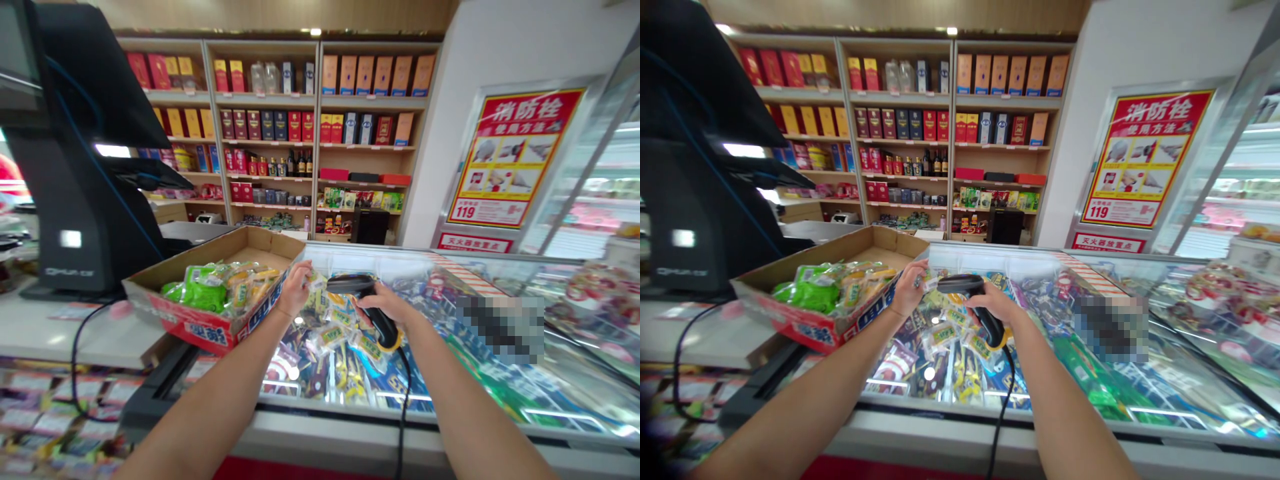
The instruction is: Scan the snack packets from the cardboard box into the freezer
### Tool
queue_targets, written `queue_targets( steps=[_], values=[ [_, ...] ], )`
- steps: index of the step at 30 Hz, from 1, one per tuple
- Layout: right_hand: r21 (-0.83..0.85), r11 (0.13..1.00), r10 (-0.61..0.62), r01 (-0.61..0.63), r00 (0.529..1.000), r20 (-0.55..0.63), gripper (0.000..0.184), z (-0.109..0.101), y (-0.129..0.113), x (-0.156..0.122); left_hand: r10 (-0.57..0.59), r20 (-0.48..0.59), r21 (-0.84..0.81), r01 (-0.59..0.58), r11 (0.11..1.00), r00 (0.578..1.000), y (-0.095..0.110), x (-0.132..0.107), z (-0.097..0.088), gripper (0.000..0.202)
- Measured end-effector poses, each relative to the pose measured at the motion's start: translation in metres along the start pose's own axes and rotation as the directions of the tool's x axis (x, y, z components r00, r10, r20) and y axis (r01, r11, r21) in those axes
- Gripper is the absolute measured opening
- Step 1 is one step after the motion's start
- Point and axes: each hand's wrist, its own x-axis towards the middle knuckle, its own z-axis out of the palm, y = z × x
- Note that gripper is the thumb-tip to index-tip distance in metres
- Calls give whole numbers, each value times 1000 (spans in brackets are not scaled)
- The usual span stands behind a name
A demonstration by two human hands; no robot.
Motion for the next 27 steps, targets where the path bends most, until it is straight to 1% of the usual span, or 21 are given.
queue_targets(
  steps=[3, 6, 8, 11, 14, 17, 19, 21, 24, 27],
  values=[
    [33, 999, -10, 10, 1000, -12, 19, 3, 1, 1, 12, 7, 3, -12, 1000, 1000, 2, 0, -1, 33],
    [112, 994, -3, 8, 999, -42, 22, 8, -1, 3, -41, 18, 34, 41, 999, 999, 10, 4, -4, 34],
    [158, 987, 3, 7, 998, -61, 23, 13, -5, 6, -82, 19, 67, 81, 995, 996, 19, 13, -10, 35],
    [183, 982, -31, 40, 998, -52, 22, 22, -18, 14, -152, -1, 155, 150, 976, 988, 32, 34, -28, 35],
    [170, 982, -84, 87, 996, -29, 20, 33, -35, 25, -244, -49, 264, 249, 932, 968, 38, 59, -59, 33],
    [151, 983, -106, 109, 994, -23, 18, 47, -52, 37, -300, -105, 348, 318, 882, 948, 32, 75, -94, 30],
    [147, 983, -107, 109, 994, -24, 18, 57, -60, 44, -332, -129, 405, 355, 842, 934, 21, 78, -115, 32],
    [152, 982, -109, 111, 994, -22, 17, 66, -65, 49, -369, -128, 452, 385, 804, 921, 8, 76, -130, 35],
    [165, 980, -112, 112, 994, -10, 18, 76, -67, 52, -401, -95, 477, 395, 785, 911, -9, 68, -142, 42],
    [162, 981, -103, 103, 995, -12, 20, 77, -64, 51, -411, -51, 491, 381, 783, 910, -18, 61, -143, 44]
  ],
)
